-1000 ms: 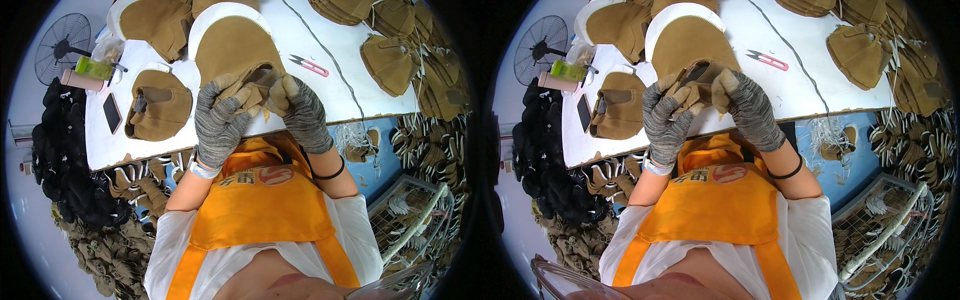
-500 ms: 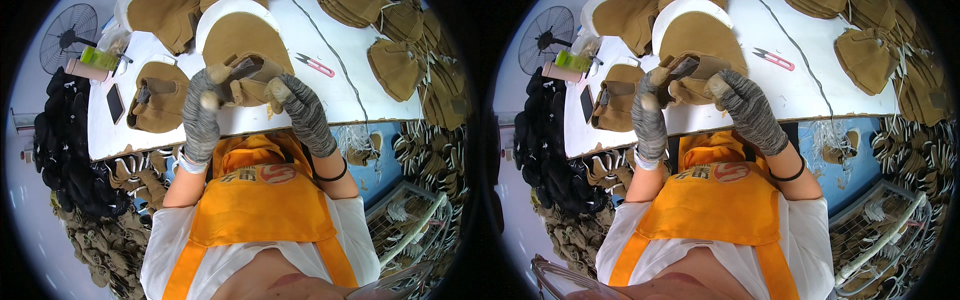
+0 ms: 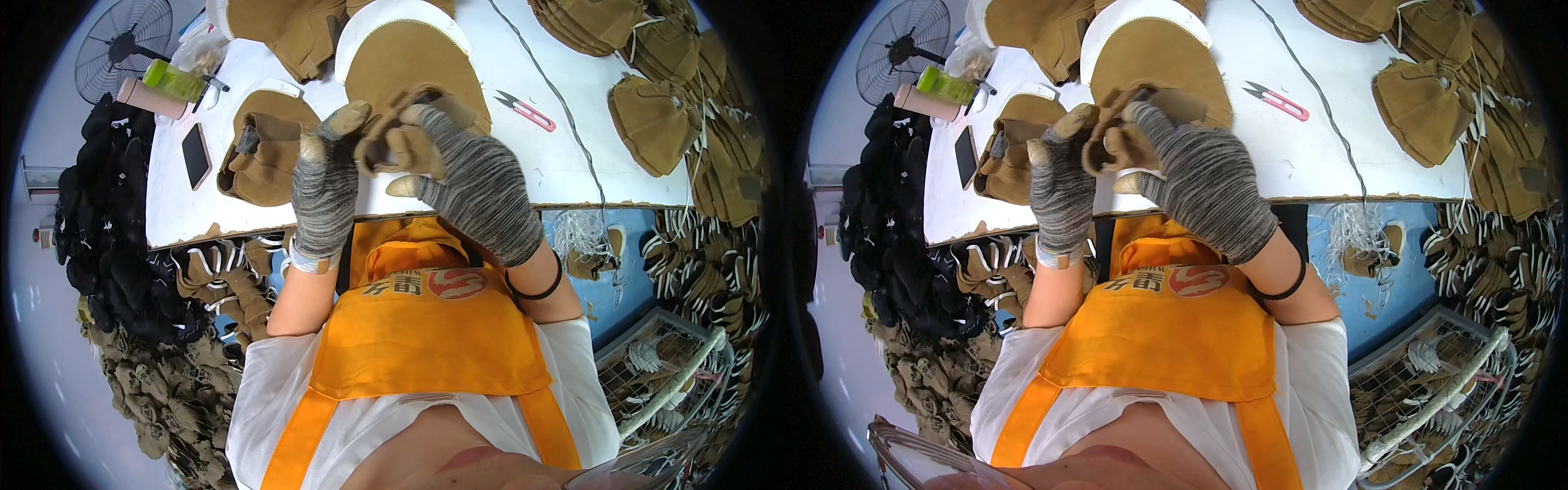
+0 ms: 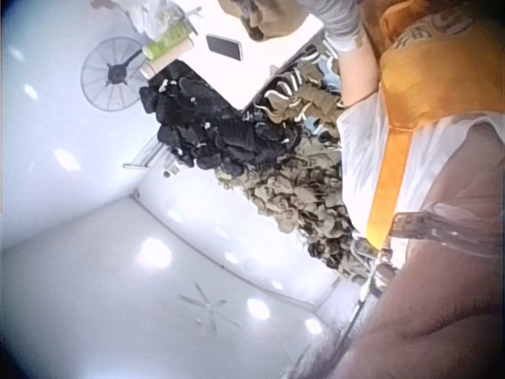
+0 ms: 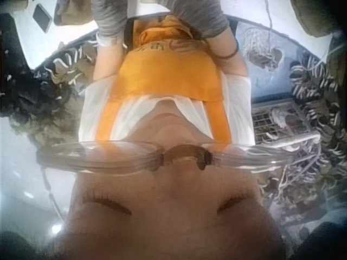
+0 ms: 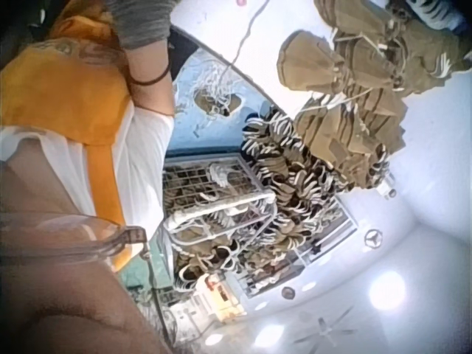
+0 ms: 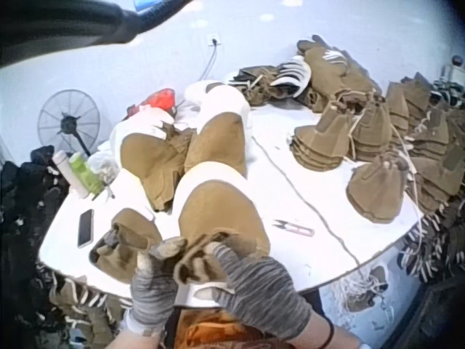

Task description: The person trims excess white material from the seams of brown shoe uppers using a pair of snips, picking up and setting down the pieces on a white worktable.

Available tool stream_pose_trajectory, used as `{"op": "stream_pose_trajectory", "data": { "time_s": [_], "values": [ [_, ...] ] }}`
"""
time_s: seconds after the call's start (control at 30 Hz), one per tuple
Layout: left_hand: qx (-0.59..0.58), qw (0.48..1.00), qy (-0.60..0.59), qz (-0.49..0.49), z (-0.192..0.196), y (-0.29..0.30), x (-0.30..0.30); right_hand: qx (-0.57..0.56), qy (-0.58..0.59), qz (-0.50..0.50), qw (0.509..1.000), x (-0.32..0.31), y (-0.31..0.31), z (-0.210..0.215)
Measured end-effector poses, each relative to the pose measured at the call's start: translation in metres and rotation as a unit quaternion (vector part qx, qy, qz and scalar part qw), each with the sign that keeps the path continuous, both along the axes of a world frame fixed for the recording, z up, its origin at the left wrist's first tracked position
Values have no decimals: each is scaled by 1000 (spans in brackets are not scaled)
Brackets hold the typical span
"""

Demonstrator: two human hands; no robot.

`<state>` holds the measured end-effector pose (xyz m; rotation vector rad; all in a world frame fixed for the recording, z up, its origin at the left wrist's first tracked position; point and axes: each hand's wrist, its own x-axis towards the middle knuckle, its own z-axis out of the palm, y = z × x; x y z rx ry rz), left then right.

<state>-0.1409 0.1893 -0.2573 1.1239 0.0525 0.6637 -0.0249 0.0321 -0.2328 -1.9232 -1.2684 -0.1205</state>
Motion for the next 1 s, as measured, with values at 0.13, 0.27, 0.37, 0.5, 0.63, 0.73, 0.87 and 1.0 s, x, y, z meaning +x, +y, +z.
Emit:
{"op": "stream_pose_trajectory", "data": {
  "time_s": [0.13, 0.27, 0.37, 0.5, 0.63, 0.73, 0.87, 1.0],
  "values": [
    [110, 989, 2, 96, -10, -6, -5, -35, 48, 10, 998, 8, -13, 14],
    [69, 963, 153, 209, -11, -21, -12, 130, 148, 33, 980, 15, -32, 26],
    [-80, 997, 0, 5, -7, -20, -12, 187, 197, 74, 959, 23, -40, 35],
    [-183, 974, -9, -132, 41, -25, -8, 174, 236, 103, 951, 28, -41, 40],
    [-164, 980, 5, -112, 63, -19, 11, 187, 268, 143, 934, 26, -32, 41],
    [-229, 964, -39, -129, 68, -13, 20, 189, 363, 132, 903, 21, -35, 53],
    [-298, 931, -111, -180, 73, -11, 24, 255, 327, 63, 908, 23, -36, 52],
    [-299, 905, -187, -237, 68, 11, 18, 287, 346, 15, 893, 25, -38, 52]
  ]
}}
